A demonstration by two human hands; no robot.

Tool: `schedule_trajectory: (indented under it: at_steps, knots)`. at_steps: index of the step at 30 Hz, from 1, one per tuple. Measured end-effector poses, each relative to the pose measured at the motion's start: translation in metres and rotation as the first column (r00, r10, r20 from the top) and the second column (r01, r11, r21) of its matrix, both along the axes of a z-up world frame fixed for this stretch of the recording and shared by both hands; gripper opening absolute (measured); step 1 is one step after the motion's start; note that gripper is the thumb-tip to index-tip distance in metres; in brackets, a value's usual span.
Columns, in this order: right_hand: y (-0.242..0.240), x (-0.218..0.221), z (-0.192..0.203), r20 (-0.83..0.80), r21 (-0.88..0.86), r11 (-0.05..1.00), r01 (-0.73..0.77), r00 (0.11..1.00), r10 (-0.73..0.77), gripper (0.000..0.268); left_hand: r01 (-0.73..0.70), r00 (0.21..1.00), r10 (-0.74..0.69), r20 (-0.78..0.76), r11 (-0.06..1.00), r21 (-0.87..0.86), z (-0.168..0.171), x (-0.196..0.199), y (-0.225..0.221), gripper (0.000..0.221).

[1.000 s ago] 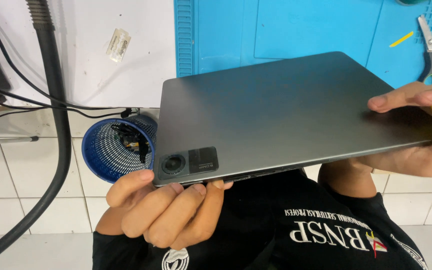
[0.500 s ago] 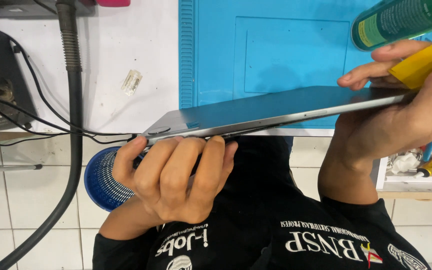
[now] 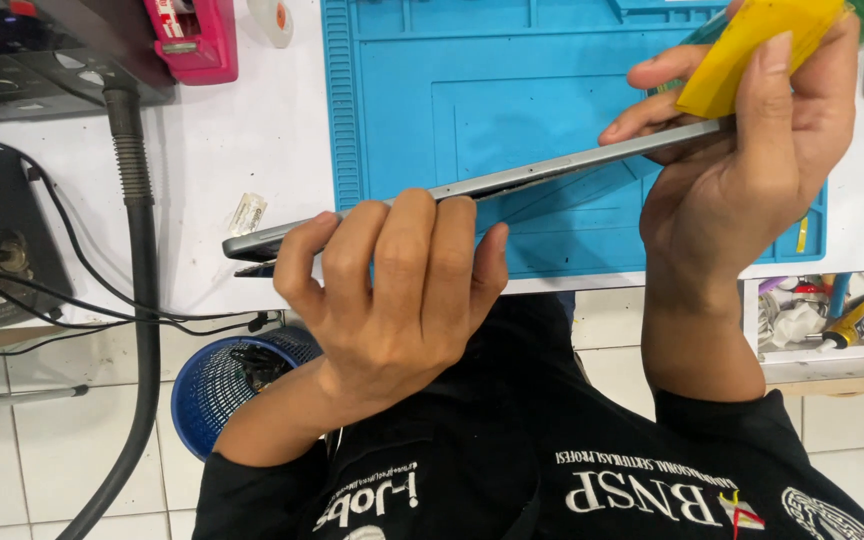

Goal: The person uses a yellow plastic pry tool to separate the screen from the tablet's frame along the edges. They then apply a substance from a green aerosol can into the seam while continuing to pry the device apart.

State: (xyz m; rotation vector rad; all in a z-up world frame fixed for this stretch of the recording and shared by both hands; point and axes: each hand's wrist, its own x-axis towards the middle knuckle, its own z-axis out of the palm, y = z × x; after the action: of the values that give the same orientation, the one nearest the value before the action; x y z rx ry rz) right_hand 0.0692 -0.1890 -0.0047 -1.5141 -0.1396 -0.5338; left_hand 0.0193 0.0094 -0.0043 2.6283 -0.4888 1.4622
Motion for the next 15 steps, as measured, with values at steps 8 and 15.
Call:
schedule_trajectory:
  at_steps: [8, 15]
  knots:
    - [-0.009, 0.004, 0.006, -0.101, -0.022, 0.997, -0.075, 0.992, 0.073, 0.019, 0.061, 0.998, -0.061, 0.002, 0.995, -0.077, -0.001, 0.006, -0.001, 0.027]
    - [-0.027, 0.003, 0.011, -0.044, -0.252, 0.96, -0.121, 0.993, 0.114, 0.025, 0.029, 0.999, -0.031, -0.009, 0.994, -0.109, 0.002, 0.011, -0.002, 0.033]
